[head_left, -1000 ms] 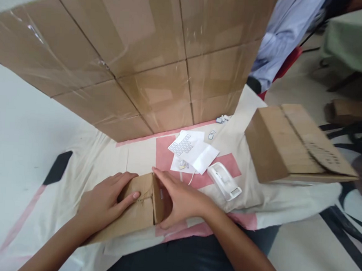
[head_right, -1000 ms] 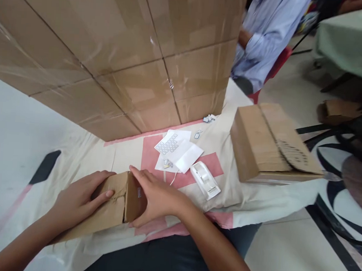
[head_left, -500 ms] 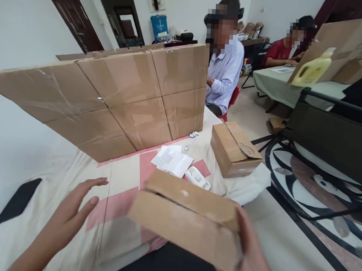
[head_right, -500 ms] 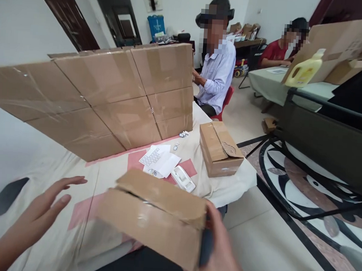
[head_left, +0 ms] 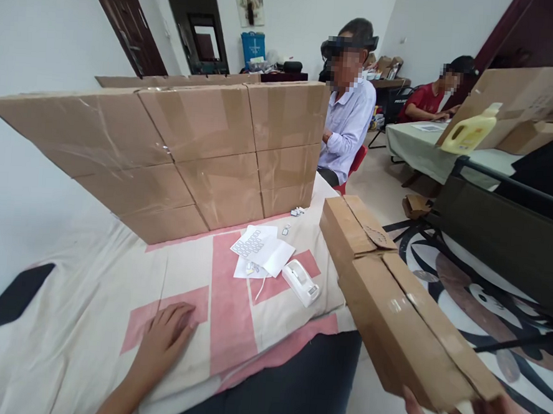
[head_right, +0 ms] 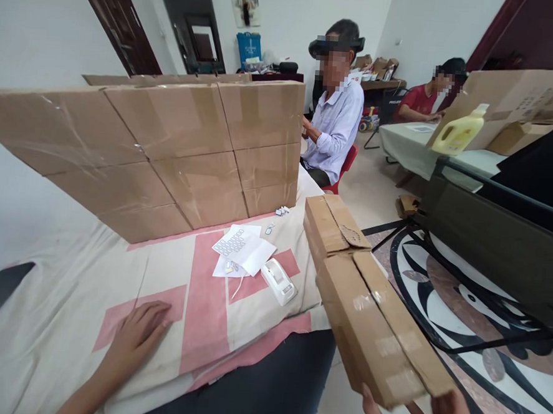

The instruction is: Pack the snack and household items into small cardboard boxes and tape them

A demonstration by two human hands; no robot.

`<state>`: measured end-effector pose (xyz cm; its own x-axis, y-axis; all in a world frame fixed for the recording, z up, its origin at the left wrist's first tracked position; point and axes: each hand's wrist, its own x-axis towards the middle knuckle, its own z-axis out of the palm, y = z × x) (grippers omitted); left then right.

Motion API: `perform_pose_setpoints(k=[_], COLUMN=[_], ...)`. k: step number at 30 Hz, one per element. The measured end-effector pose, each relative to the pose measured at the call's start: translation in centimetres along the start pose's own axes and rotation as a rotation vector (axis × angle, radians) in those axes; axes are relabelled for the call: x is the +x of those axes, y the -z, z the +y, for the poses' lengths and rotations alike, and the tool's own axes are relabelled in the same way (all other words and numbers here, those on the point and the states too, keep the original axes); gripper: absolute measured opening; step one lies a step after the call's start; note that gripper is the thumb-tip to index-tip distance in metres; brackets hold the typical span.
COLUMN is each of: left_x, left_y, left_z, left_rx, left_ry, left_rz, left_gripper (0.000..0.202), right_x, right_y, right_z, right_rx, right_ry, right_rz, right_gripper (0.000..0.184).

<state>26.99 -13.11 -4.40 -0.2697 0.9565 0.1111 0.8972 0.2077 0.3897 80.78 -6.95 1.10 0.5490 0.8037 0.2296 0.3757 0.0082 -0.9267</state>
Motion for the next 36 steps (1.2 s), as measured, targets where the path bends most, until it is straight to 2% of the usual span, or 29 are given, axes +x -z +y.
perform_pose_setpoints(k=[5,8,10,13,16,18,19,22,25,27,29,30,31,33,34,36], left_x=[-0.1,-0.3,-0.6,-0.5,1.8,5.3,7.6,16.4,25.9,31.0,34.1,34.8,34.9,33.6,32.4,29.4], left_y=[-0.3,-0.5,-0.7,-0.7,0.5,1.8,2.3,2.3,-0.2,-2.3,-4.0,-4.6,-5.1,-5.5,-5.4,-4.6], left_z=[-0.1,-0.3,-0.5,-0.5,1.0,3.7,5.7,13.8,23.3,28.7,32.3,33.2,33.4,32.0,30.3,25.6], left_rx=[0.002,-0.010,-0.021,-0.072,-0.211,-0.322,-0.370,-0.564,-0.627,-0.632,-0.623,-0.620,-0.618,-0.616,-0.614,-0.602], left_ry=[-0.019,-0.022,-0.019,0.003,-0.001,-0.037,-0.066,-0.136,-0.181,-0.204,-0.230,-0.245,-0.264,-0.310,-0.338,-0.373], left_rz=[0.017,0.028,0.028,0.038,0.042,0.040,0.054,-0.020,-0.095,-0.127,-0.135,-0.134,-0.132,-0.129,-0.129,-0.129], left_gripper=[0.038,0.037,0.037,0.035,0.031,0.029,0.027,0.023,0.034,0.047,0.050,0.048,0.044,0.035,0.031,0.024], right_x=[3.9,6.7,8.0,8.7,8.7,8.9,9.2,10.6,12.6,14.2,15.9,16.9,17.9,19.8,20.7,22.0], right_y=[-7.6,-10.7,-11.7,-12.1,-12.6,-13.4,-14.0,-16.3,-18.7,-20.5,-22.3,-23.3,-24.3,-26.2,-27.2,-28.8], right_z=[-2.8,-3.9,-4.0,-3.8,-3.6,-3.5,-3.4,-3.3,-3.2,-3.1,-3.0,-3.0,-3.0,-3.3,-3.7,-5.0], right_rx=[-0.010,-0.025,-0.059,-0.103,-0.128,-0.089,-0.062,-0.063,-0.112,-0.109,-0.105,-0.107,-0.110,-0.123,-0.134,-0.151], right_ry=[0.053,0.102,0.133,0.128,0.106,0.127,0.151,0.245,0.317,0.343,0.379,0.399,0.416,0.432,0.433,0.444], right_rz=[-0.072,-0.073,-0.051,-0.025,-0.015,-0.037,-0.053,-0.055,-0.032,-0.036,-0.032,-0.037,-0.049,-0.083,-0.099,-0.131], right_gripper=[0.108,0.110,0.111,0.115,0.120,0.122,0.122,0.117,0.116,0.116,0.113,0.111,0.109,0.108,0.109,0.110])
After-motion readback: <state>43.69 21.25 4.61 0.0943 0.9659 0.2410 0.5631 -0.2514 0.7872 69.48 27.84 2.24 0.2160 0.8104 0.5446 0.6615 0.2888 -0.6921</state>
